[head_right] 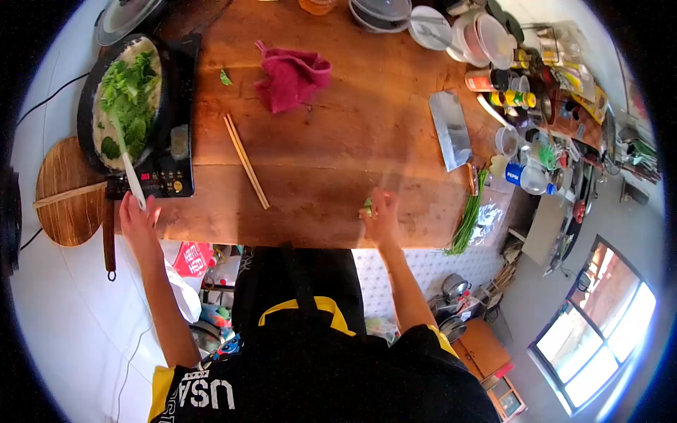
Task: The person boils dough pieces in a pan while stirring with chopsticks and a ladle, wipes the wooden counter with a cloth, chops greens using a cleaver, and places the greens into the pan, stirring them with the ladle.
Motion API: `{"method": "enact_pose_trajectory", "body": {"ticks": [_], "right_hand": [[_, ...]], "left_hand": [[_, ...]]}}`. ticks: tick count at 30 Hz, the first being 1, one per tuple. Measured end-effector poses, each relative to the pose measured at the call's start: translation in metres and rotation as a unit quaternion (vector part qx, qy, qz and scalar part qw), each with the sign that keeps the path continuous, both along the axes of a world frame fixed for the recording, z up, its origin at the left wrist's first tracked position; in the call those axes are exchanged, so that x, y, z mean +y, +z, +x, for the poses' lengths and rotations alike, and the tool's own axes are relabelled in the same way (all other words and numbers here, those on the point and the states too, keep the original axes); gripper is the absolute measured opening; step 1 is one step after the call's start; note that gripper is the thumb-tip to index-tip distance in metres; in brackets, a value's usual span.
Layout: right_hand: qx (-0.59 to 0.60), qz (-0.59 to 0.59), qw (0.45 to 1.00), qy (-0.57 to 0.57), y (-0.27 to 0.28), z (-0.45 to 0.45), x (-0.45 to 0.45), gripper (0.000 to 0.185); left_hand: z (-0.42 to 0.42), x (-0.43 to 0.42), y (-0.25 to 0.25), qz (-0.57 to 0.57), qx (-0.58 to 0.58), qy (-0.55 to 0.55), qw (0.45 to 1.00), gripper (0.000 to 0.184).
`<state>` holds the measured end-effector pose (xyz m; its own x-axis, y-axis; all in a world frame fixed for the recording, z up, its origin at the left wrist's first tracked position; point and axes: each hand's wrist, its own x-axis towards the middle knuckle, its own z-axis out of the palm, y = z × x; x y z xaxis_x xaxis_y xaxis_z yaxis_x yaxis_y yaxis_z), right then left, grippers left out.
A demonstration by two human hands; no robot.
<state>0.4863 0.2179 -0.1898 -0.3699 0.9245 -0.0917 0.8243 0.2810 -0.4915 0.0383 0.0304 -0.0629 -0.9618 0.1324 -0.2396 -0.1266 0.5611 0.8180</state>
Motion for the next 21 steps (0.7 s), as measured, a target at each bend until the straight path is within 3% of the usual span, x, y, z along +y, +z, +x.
{"method": "enact_pose_trajectory", "body": {"ticks": [2,4,6,7,9,10,11,12,13,16,17,19,20,21], "right_hand": [[0.049,0.055,0.996,0.056,0.012,-0.005,-0.007,0.032],[0.003,-0.048,0.994,0.099,0.028,-0.009,-0.007,0.032],[0.016,-0.072,0.991,0.112,0.018,0.002,-0.007,0.031],[0.019,-0.096,0.987,0.129,0.015,0.004,-0.006,0.029],[0.029,-0.136,0.985,0.099,0.013,0.004,-0.006,0.02],[0.03,-0.131,0.985,0.103,0.007,0.005,-0.004,0.016],[0.03,-0.128,0.985,0.108,0.001,0.004,-0.003,0.012],[0.0,-0.101,0.987,0.125,-0.001,0.006,-0.002,0.01],[-0.033,-0.07,0.988,0.136,0.005,-0.007,0.004,0.009],[0.028,-0.029,0.994,0.102,0.045,-0.092,0.011,0.01],[0.14,-0.041,0.982,0.117,0.077,-0.151,0.011,0.01],[0.299,-0.053,0.935,0.183,0.137,-0.278,0.008,0.015],[0.295,-0.143,0.923,0.201,0.158,-0.329,0.002,0.021],[0.327,0.034,0.9,0.285,0.155,-0.38,-0.001,0.028]], "left_hand": [[0.001,0.013,0.004,0.248,-0.224,0.074,0.94,0.034],[-0.012,0.008,-0.005,0.273,-0.253,0.037,0.928,0.031],[-0.019,0.012,-0.01,0.292,-0.303,-0.002,0.907,0.028],[-0.019,0.016,-0.005,0.298,-0.286,-0.002,0.911,0.028],[-0.021,0.02,0.005,0.109,-0.257,0.012,0.96,0.033],[-0.026,0.017,0.001,-0.061,-0.101,-0.055,0.992,0.036],[-0.029,0.014,0.002,-0.238,0.053,-0.109,0.964,0.039],[-0.016,0.028,0.029,-0.312,0.178,-0.086,0.929,0.038],[-0.02,0.031,0.042,-0.274,0.205,-0.049,0.938,0.034],[-0.068,0.041,0.049,-0.014,0.147,-0.127,0.981,0.034],[-0.083,0.051,0.05,0.062,0.142,-0.173,0.973,0.035],[-0.117,0.047,0.01,-0.055,0.155,-0.259,0.952,0.037],[-0.123,0.041,-0.001,-0.121,0.166,-0.269,0.941,0.036],[-0.126,0.033,0.004,-0.117,0.164,-0.263,0.944,0.036]]}}
